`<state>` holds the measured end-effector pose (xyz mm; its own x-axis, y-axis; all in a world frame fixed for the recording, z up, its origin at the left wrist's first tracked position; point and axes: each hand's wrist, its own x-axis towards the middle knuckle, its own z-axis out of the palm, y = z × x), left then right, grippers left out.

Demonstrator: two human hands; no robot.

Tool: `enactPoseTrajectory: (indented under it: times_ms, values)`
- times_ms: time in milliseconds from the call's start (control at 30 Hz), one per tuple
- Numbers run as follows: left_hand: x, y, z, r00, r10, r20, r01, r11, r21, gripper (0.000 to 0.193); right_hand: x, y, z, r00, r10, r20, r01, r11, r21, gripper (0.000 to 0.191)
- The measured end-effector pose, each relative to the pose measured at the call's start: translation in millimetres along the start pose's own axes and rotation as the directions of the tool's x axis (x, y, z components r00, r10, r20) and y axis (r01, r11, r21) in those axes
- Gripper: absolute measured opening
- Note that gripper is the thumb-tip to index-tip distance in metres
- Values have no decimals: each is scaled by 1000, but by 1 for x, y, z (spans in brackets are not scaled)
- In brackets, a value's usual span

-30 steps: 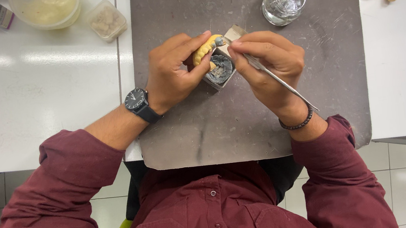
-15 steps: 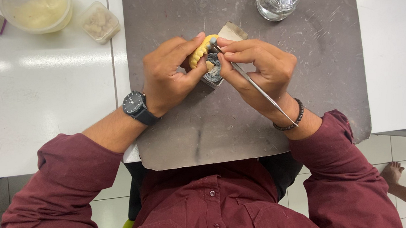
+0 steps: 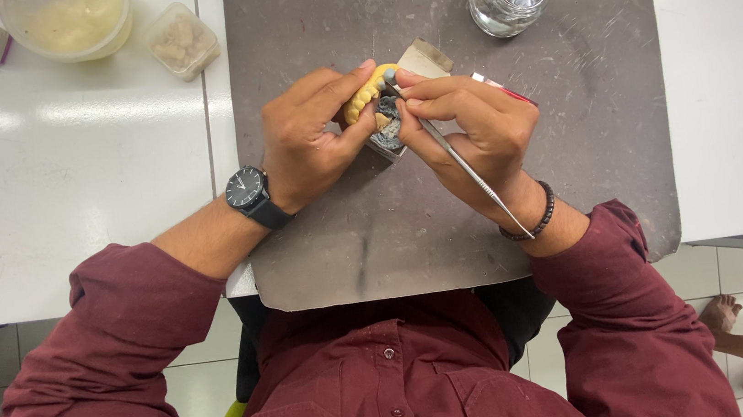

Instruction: The person holds a yellow denture setup on a stone model and uses a metal wax carver to add and shape wax around the teeth, rotating the model and dipping the tool into a small box of wax as they work. They continue refining the wax around different areas of the denture throughout the clip.

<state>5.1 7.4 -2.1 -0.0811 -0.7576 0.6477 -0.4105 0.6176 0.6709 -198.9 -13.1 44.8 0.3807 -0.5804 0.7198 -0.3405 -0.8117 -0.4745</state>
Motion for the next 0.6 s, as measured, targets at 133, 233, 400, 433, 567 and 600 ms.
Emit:
enactPoseTrajectory:
  times_ms: [133,233,400,433,567,600]
  values:
    - [1,0,0,1000,-8,-1,8,1000,-5,40,0,1,0,1000,-2,-2,2,1000,-4,17]
    - [0,0,0,1000,0,1,0,1000,3,41,0,1,0,1000,0,-14,0,1000,-1,17]
    - [-1,0,1,1000,1,1,-1,1000,2,41,1,0,1,1000,-17,-13,16,1000,-24,17]
    - [-1,0,0,1000,6,4,-6,1000,0,41,1,0,1,1000,-20,-7,20,1000,-21,17]
    - [3,0,0,1000,-5,6,5,1000,-3,38,-2,3,0,1000,-20,16,20,1000,2,19]
    - [4,1,0,1000,-27,2,27,999,-38,34,-3,6,-1,1000,-18,21,18,1000,9,19]
